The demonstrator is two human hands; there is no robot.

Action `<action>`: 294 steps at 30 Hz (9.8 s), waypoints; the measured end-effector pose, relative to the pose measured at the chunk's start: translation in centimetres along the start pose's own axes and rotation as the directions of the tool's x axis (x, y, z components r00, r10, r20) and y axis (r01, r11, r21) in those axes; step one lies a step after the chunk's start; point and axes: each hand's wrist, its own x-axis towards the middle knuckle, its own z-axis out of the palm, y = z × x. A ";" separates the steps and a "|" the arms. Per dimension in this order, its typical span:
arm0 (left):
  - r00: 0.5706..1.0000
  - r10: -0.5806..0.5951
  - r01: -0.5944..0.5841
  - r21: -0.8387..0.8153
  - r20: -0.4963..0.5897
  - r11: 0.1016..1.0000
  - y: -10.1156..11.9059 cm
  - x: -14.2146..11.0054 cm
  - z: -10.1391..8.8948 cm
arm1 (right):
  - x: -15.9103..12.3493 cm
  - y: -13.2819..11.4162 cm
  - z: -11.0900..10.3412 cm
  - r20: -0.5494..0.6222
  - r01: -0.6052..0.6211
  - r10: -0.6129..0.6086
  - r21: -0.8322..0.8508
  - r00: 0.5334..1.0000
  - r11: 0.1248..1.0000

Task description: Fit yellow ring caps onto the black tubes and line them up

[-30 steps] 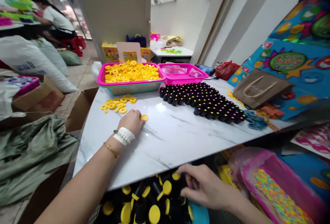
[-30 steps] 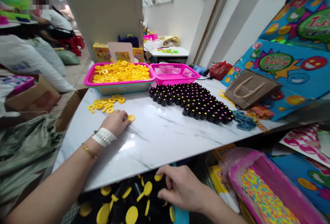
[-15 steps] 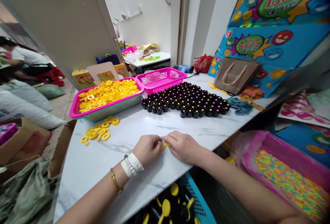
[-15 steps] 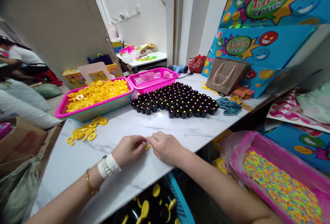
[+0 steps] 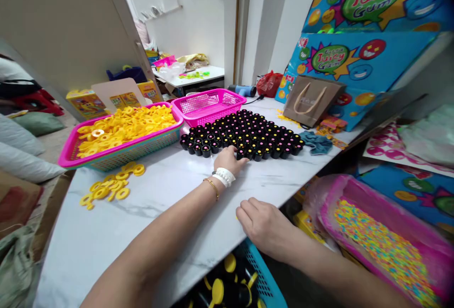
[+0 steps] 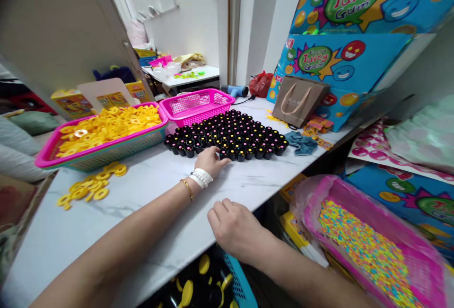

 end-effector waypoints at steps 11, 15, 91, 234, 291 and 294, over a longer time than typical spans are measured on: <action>0.978 0.196 -0.193 -0.044 0.076 0.980 -2.4 -6.4 -2.5 | 1.5 8.3 1.3 0.273 -0.332 0.472 0.942 0.838 0.043; 0.974 0.205 -0.196 -0.099 0.099 0.976 -2.4 -7.3 -2.9 | 4.5 9.1 3.0 0.353 -0.285 0.501 0.935 0.790 -0.210; 0.987 -0.155 0.147 0.626 -0.042 0.766 -13.8 -14.4 -13.7 | -1.1 -4.4 -2.4 0.252 -0.222 0.027 0.788 0.967 0.575; 0.957 0.044 0.096 -0.456 0.287 0.885 -3.3 -14.3 -6.4 | 5.1 0.7 2.8 0.430 -0.385 0.502 0.902 0.750 -0.198; 0.822 0.112 0.141 -0.390 0.558 0.910 -6.3 -13.2 -8.2 | 2.1 5.1 0.9 -0.073 -0.234 0.272 0.329 0.959 0.915; 0.956 0.046 -0.020 -0.094 0.290 0.995 -8.2 -12.1 -11.4 | 2.3 6.3 2.5 0.011 -0.170 0.170 0.146 0.985 0.975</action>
